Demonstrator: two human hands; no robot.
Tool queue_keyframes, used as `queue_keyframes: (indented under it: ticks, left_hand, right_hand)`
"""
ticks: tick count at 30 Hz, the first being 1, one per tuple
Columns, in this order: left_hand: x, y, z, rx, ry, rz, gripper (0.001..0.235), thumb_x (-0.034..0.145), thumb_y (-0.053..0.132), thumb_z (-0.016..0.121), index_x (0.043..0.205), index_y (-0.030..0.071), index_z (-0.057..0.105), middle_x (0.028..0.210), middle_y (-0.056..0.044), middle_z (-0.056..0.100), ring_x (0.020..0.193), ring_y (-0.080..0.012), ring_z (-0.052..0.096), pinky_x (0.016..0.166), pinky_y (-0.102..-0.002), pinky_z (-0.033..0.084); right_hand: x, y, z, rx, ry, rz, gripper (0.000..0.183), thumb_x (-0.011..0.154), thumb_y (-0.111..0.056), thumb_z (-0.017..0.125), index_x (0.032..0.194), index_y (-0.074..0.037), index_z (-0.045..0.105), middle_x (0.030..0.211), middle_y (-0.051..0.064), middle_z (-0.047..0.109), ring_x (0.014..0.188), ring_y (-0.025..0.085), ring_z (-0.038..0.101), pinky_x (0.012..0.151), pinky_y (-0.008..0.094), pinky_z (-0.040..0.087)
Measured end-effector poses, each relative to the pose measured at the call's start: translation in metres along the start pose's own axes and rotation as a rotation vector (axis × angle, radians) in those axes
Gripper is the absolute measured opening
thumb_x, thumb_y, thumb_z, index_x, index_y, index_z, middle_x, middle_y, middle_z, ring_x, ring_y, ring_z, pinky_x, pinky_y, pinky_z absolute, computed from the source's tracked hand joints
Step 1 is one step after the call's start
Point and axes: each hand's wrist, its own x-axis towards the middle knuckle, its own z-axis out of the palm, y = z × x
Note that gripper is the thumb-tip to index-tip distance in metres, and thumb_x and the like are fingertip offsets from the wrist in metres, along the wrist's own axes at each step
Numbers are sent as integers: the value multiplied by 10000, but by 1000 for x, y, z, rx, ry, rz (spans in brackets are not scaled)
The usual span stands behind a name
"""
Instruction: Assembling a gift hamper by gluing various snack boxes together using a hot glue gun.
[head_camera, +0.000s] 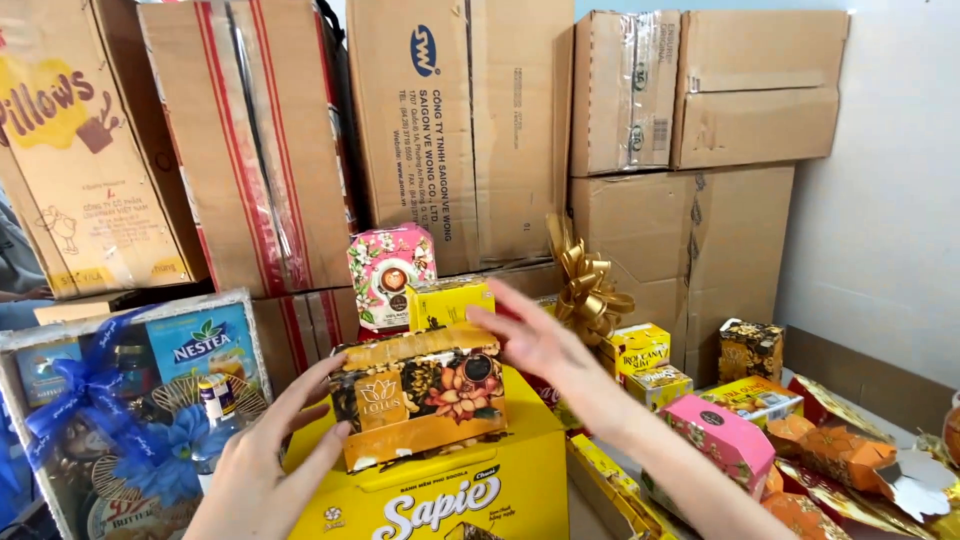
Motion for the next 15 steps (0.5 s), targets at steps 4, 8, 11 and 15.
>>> queue_keyframes:
  ticks: [4,8,11,15]
  left_hand:
    - [4,-5,-2,157,-103,-81,850,875,480,598,1568,655,137,1536,187,554,1424,-97,570,1155,-410,532]
    - [7,-19,-1,85,-41,47,971,799,586,536,1628,586,30,1513,8,556,1383,-229,594,1217,-554,402]
    - [12,-25,-4,95,-21,-56,965,808,535,536,1632,563,34,1492,132,596,1427,-196,534,1260,-523,354]
    - [10,-7,-4,123,19,-241,770,899,529,390,1620,561,123,1514,215,550,1455,-98,493,1226,-470,410]
  right_hand:
    - [-8,4,-29,151,98,63,674,910,-457,525,1518,-170,470,1555,112,565,1430,284,560,1117,465,496]
    - [-21,21,-56,-9,168,151,506,962,-391,465,1366,-162,666,1490,55,656,1404,211,599,1079,388,551]
    - [-29,48,-80,-161,233,418,457,973,-311,483,1376,-225,681,1490,-34,671,1419,127,576,1127,337,503]
    - [-37,89,-110,-576,124,452,428,970,-266,482,1345,-237,685,1452,-39,669,1353,126,595,1135,325,426]
